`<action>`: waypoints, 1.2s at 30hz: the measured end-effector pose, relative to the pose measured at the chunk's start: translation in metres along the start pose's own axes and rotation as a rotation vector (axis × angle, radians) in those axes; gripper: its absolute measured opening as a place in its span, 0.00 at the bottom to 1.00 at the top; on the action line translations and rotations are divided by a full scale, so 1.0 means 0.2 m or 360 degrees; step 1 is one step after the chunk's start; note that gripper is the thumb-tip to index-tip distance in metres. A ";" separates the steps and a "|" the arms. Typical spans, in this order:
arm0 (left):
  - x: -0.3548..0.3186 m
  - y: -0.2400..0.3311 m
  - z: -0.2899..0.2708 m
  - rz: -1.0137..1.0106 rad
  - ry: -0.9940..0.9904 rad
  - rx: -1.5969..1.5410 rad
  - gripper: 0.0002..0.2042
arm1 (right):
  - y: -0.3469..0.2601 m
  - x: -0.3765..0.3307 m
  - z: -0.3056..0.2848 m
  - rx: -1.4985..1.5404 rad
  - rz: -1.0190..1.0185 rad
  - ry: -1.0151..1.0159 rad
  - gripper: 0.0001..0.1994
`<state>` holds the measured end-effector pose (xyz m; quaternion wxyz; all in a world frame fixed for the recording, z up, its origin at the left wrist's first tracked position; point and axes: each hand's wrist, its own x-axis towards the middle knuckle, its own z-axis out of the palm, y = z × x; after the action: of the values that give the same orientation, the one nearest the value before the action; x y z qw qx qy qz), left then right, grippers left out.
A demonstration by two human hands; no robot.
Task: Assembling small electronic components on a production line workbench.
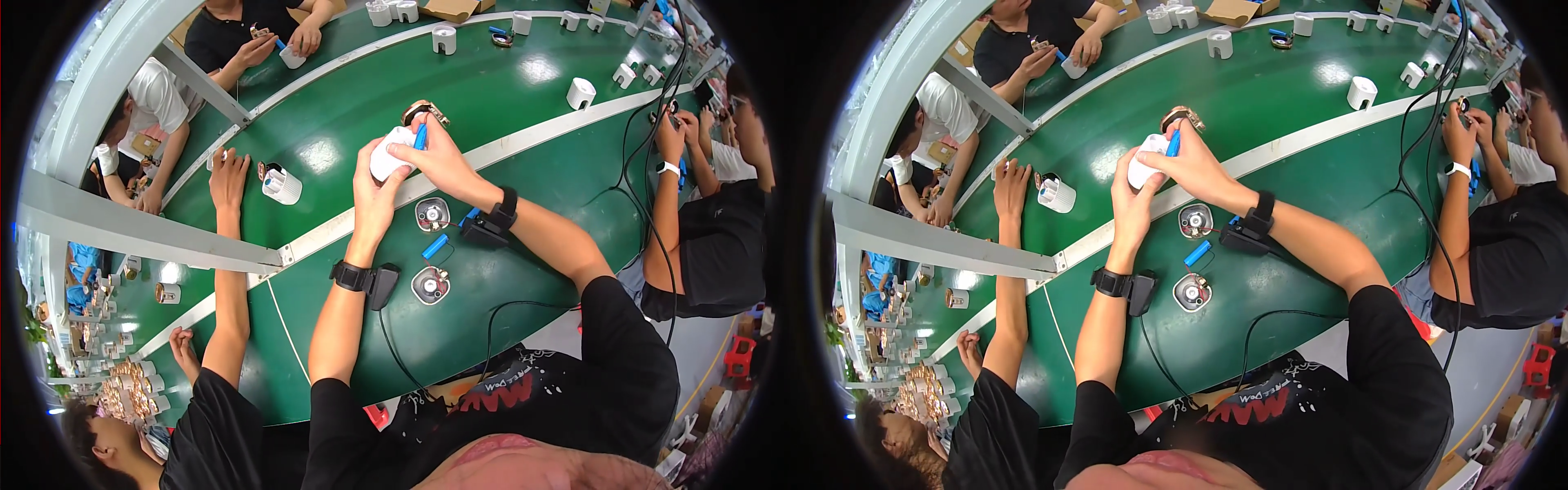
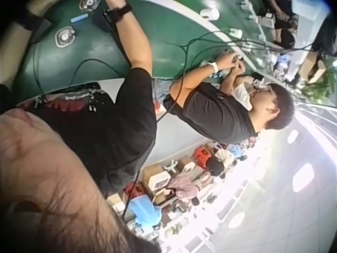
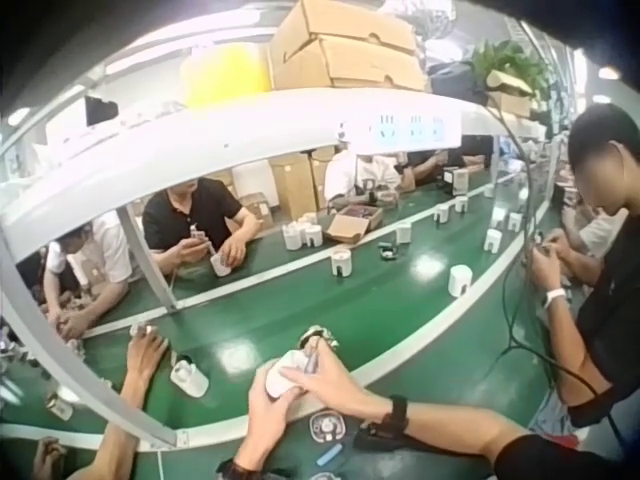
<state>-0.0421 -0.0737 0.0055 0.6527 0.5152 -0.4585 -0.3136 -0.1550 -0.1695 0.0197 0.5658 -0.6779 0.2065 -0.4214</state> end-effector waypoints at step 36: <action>-0.07 -0.17 -0.20 0.0286 0.0012 0.0857 0.37 | 0.44 0.09 -0.43 -0.0013 0.0430 -0.0233 0.13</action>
<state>-0.0091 -0.0555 -0.0320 0.5192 0.6284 -0.5667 -0.1196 -0.1969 -0.2598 -0.0570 0.6281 -0.6752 0.2558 -0.2901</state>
